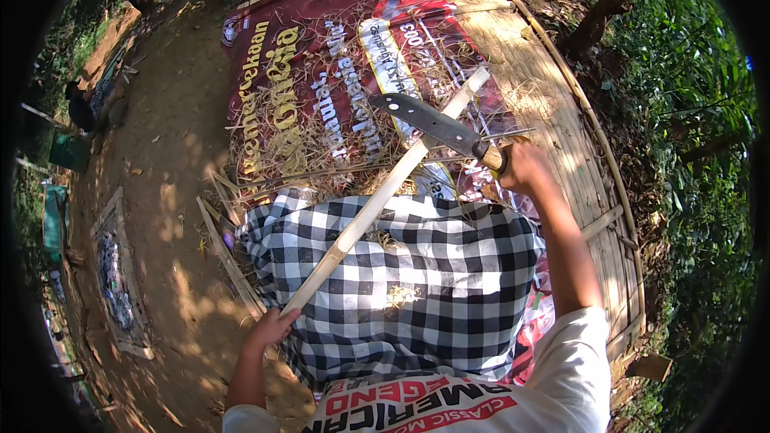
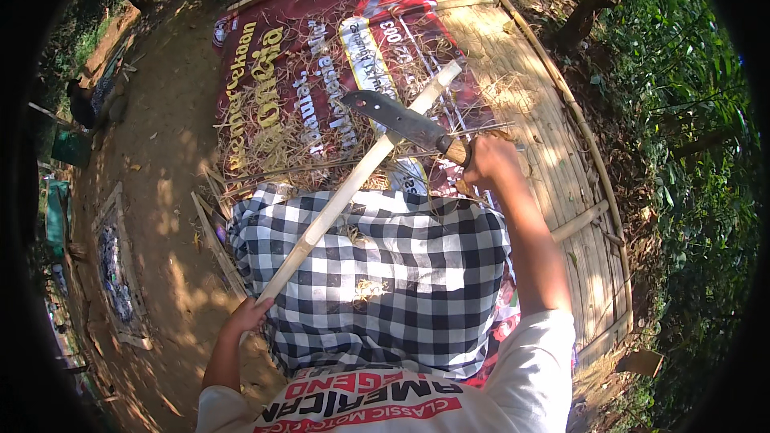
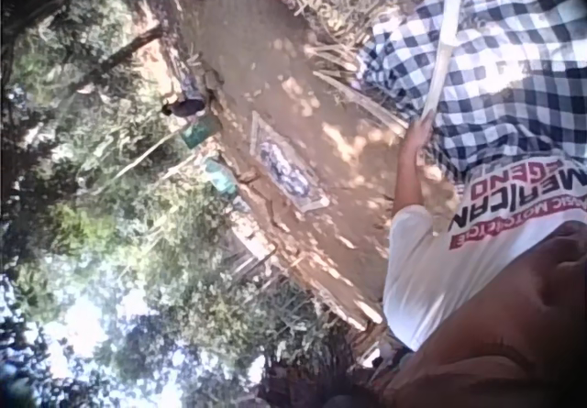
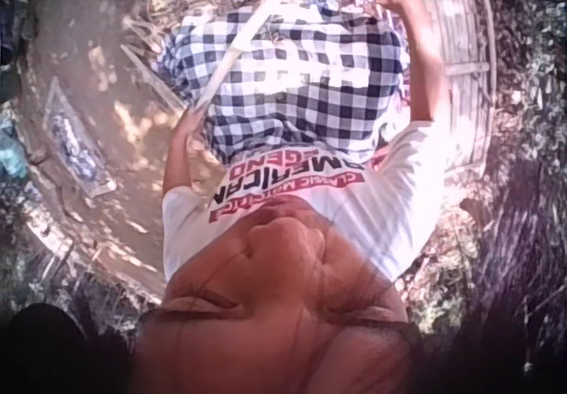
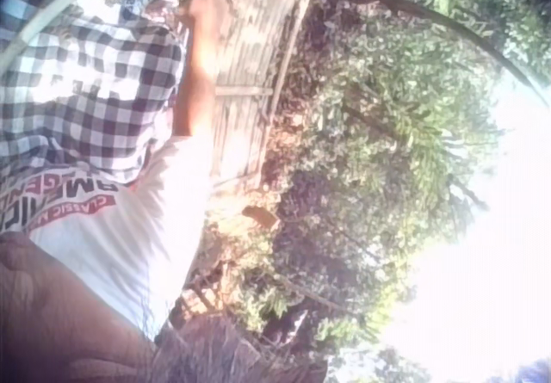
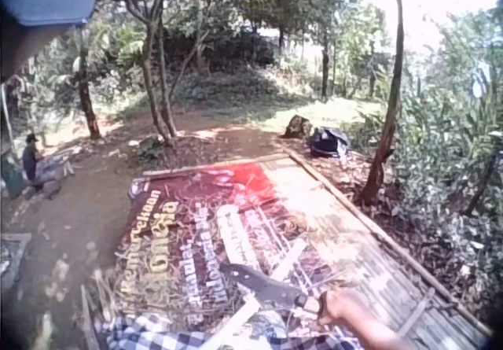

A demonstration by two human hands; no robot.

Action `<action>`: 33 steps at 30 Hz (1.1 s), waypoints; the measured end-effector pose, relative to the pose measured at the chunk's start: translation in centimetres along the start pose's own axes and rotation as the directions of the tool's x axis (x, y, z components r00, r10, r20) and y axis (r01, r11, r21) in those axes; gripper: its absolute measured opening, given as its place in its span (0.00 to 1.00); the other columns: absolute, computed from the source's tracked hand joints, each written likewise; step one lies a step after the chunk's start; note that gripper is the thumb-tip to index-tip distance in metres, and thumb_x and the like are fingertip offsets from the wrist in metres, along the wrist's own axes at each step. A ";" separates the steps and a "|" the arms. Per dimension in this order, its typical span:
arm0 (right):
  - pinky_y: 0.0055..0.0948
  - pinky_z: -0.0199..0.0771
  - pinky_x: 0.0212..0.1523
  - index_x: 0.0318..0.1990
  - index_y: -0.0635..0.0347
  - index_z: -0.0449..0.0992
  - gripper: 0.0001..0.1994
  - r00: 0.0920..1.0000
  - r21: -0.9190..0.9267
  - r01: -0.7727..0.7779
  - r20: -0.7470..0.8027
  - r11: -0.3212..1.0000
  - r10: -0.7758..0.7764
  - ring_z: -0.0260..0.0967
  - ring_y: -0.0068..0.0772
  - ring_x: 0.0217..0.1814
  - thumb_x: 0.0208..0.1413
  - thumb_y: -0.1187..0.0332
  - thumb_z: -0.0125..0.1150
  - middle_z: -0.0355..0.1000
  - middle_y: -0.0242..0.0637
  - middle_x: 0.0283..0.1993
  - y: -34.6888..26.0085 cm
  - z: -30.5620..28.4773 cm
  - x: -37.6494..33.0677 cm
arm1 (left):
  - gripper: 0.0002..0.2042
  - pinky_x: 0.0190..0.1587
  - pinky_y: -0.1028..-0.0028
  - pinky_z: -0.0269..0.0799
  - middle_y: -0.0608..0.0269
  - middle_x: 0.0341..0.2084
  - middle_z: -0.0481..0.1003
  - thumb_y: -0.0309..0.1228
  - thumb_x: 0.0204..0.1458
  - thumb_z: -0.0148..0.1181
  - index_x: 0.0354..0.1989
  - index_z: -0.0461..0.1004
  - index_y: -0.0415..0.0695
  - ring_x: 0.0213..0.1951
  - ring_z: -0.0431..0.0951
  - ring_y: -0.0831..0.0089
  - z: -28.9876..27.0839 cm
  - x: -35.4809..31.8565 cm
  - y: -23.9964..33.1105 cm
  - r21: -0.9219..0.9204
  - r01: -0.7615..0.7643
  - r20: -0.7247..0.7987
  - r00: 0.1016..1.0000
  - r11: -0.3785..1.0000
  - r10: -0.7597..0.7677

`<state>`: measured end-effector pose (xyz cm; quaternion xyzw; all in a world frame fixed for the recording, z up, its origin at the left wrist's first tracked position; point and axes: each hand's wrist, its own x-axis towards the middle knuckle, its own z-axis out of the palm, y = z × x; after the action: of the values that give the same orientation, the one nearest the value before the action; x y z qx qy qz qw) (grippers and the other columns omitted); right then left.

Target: The person shaves and thins a long wooden stick using a machete while sitting on a wooden platform.

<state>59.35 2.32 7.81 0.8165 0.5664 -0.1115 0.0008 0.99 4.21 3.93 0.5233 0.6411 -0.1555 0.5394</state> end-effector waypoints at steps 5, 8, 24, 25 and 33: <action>0.42 0.76 0.33 0.26 0.61 0.76 0.15 0.982 -0.020 0.143 0.131 0.989 -0.140 0.75 0.50 0.28 0.28 0.63 0.64 0.73 0.50 0.23 -4.8 1.5 -2.0 | 0.27 0.17 0.77 0.64 0.65 0.17 0.68 0.55 0.54 0.57 0.32 0.69 0.35 0.15 0.67 0.79 -0.2 -0.4 -0.6 -0.023 0.052 -0.012 0.999 0.998 -0.052; 0.42 0.76 0.34 0.27 0.61 0.76 0.13 0.955 -0.045 0.248 0.179 0.968 -0.237 0.75 0.51 0.30 0.31 0.64 0.61 0.74 0.51 0.25 -7.2 1.1 -3.1 | 0.28 0.18 0.76 0.65 0.63 0.19 0.69 0.55 0.52 0.58 0.36 0.68 0.35 0.17 0.68 0.79 0.2 0.1 -1.8 -0.037 0.083 -0.049 0.995 0.996 -0.084; 0.43 0.77 0.38 0.28 0.62 0.78 0.10 0.997 0.210 -0.043 -0.049 0.977 0.054 0.75 0.54 0.32 0.37 0.67 0.58 0.75 0.54 0.27 -4.6 0.1 -3.5 | 0.27 0.18 0.75 0.65 0.64 0.20 0.68 0.53 0.54 0.58 0.39 0.64 0.36 0.16 0.66 0.77 -0.2 1.8 -3.4 -0.096 0.116 0.016 0.993 0.989 -0.115; 0.43 0.77 0.38 0.28 0.62 0.78 0.10 1.000 0.209 0.003 0.017 0.978 -0.006 0.76 0.53 0.32 0.36 0.67 0.58 0.75 0.53 0.27 -6.6 -0.2 -4.1 | 0.26 0.17 0.75 0.64 0.65 0.19 0.67 0.52 0.54 0.58 0.38 0.63 0.37 0.16 0.66 0.78 -0.2 1.2 -2.8 -0.117 0.135 0.024 0.991 0.984 -0.133; 0.44 0.75 0.36 0.32 0.58 0.78 0.13 0.886 0.361 0.354 0.165 0.863 -0.433 0.75 0.50 0.33 0.34 0.66 0.60 0.75 0.47 0.26 -15.5 3.6 -7.0 | 0.23 0.16 0.75 0.62 0.69 0.16 0.66 0.51 0.54 0.58 0.28 0.65 0.40 0.15 0.65 0.79 -0.2 0.1 -0.8 -0.123 0.095 0.037 0.995 0.988 -0.091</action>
<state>41.99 0.93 7.50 0.6521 0.6918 -0.2977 -0.0865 0.22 4.05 3.60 0.4558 0.6645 -0.1484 0.5733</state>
